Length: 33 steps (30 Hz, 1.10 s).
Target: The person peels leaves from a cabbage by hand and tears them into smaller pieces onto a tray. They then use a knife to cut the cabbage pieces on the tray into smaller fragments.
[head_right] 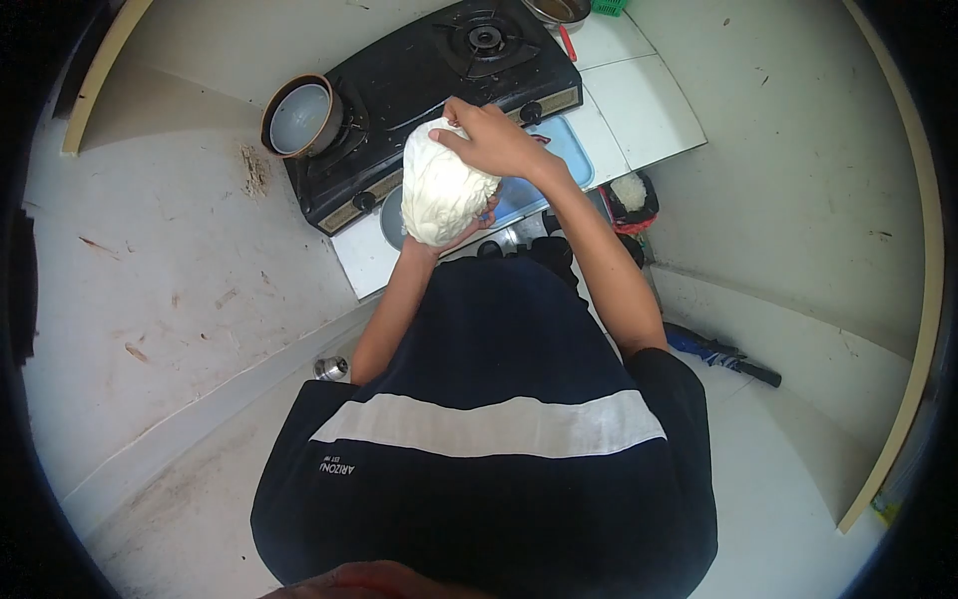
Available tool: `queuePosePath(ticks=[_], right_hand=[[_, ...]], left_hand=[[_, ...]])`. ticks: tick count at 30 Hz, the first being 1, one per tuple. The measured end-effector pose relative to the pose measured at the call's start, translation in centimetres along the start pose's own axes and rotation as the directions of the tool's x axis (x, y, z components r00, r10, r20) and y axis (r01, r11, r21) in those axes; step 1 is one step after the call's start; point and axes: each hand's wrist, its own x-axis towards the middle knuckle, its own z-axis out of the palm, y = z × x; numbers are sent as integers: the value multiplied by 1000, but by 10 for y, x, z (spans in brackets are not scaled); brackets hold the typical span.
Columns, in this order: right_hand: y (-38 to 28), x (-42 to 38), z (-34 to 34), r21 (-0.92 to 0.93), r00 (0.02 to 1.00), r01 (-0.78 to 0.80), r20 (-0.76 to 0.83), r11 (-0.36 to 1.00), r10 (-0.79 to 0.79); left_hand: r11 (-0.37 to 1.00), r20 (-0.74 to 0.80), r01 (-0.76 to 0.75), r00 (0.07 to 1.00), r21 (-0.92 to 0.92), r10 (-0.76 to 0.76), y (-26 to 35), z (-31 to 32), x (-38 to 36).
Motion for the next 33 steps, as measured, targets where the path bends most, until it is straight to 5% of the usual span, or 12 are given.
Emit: queuePosePath(ticks=[8,11,16,19,33], right_hand=[[-14,4,-5,116,997,76,-24,990,-73],[-19,2,-7,107,1000,16,17,994,-18],[-6,1,-2,72,996,80,-38,994,-77],[-3,1,3,22,993,53,-109,998,-50],[-16,-10,-8,96,949,159,-291,983,-125]], left_hand=[[992,81,-91,992,-92,98,7,-4,-2],[970,60,-227,973,88,222,7,-6,1],[989,162,-83,981,-120,102,12,-10,2],[989,59,-113,991,-98,119,12,3,-4],[986,146,20,989,-165,4,19,-5,2]])
